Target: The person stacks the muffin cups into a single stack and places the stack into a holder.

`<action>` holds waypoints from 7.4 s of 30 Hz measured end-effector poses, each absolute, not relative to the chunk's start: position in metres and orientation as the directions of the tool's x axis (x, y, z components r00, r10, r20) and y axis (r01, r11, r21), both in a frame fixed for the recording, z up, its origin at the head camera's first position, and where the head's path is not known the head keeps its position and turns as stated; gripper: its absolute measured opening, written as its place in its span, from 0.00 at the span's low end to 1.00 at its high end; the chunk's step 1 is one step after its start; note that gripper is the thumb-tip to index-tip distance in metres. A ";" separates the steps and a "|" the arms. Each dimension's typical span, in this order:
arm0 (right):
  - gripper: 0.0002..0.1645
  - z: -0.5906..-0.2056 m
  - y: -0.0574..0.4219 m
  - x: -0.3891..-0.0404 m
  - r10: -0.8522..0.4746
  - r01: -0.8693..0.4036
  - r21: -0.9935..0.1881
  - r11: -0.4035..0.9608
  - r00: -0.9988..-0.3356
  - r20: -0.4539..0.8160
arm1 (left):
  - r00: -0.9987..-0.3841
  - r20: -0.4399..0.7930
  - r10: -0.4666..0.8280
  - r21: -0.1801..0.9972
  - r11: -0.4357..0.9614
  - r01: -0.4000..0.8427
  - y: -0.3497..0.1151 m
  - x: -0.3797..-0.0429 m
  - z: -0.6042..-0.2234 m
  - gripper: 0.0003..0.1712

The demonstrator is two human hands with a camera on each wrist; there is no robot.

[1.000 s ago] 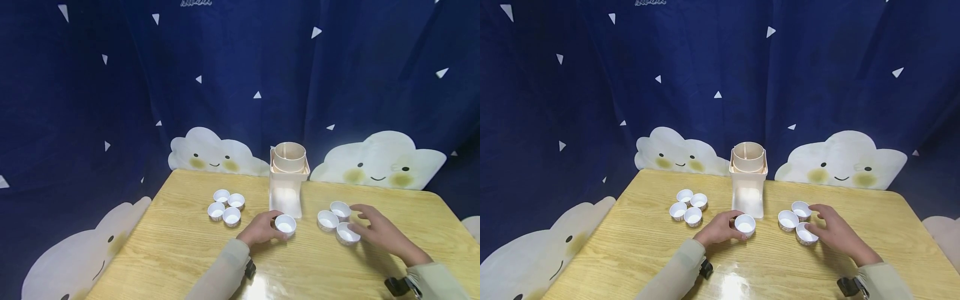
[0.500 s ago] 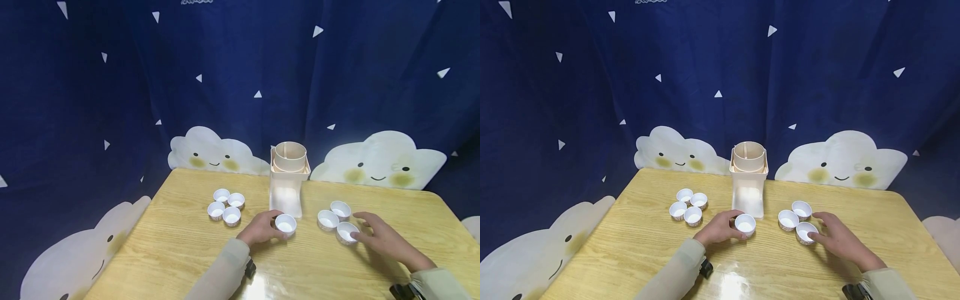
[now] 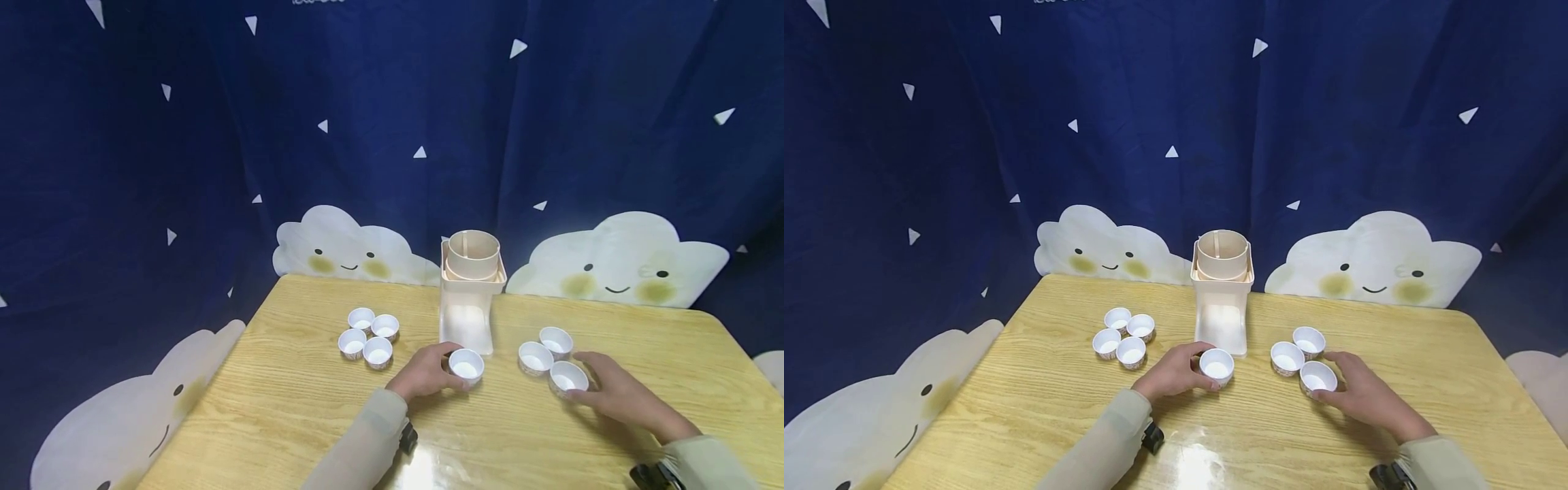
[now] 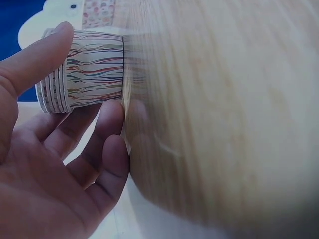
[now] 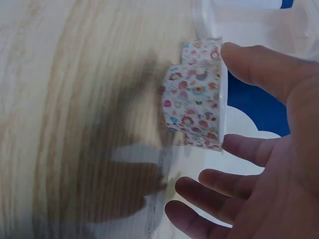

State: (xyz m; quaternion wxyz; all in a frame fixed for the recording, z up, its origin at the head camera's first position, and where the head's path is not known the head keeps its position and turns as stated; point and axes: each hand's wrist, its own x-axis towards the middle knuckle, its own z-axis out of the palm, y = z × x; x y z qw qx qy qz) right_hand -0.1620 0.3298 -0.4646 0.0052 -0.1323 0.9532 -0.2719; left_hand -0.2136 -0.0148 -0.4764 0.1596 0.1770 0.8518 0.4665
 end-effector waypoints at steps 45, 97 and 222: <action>0.33 -0.466 0.329 -0.162 -0.197 -0.210 -0.478 0.853 -0.977 0.078 | -0.886 -0.094 0.455 0.858 0.488 0.159 -0.015 -0.214 -0.477 0.32; 0.42 -0.424 0.331 -0.161 -0.219 -0.243 -0.436 0.867 -0.970 0.105 | -0.885 -0.085 0.458 0.865 0.474 0.163 -0.015 -0.213 -0.476 0.33; 0.25 -0.431 0.184 -0.187 -0.476 -0.516 -0.468 0.717 -0.854 0.211 | -0.880 -0.075 0.469 0.868 0.465 0.174 -0.018 -0.213 -0.480 0.34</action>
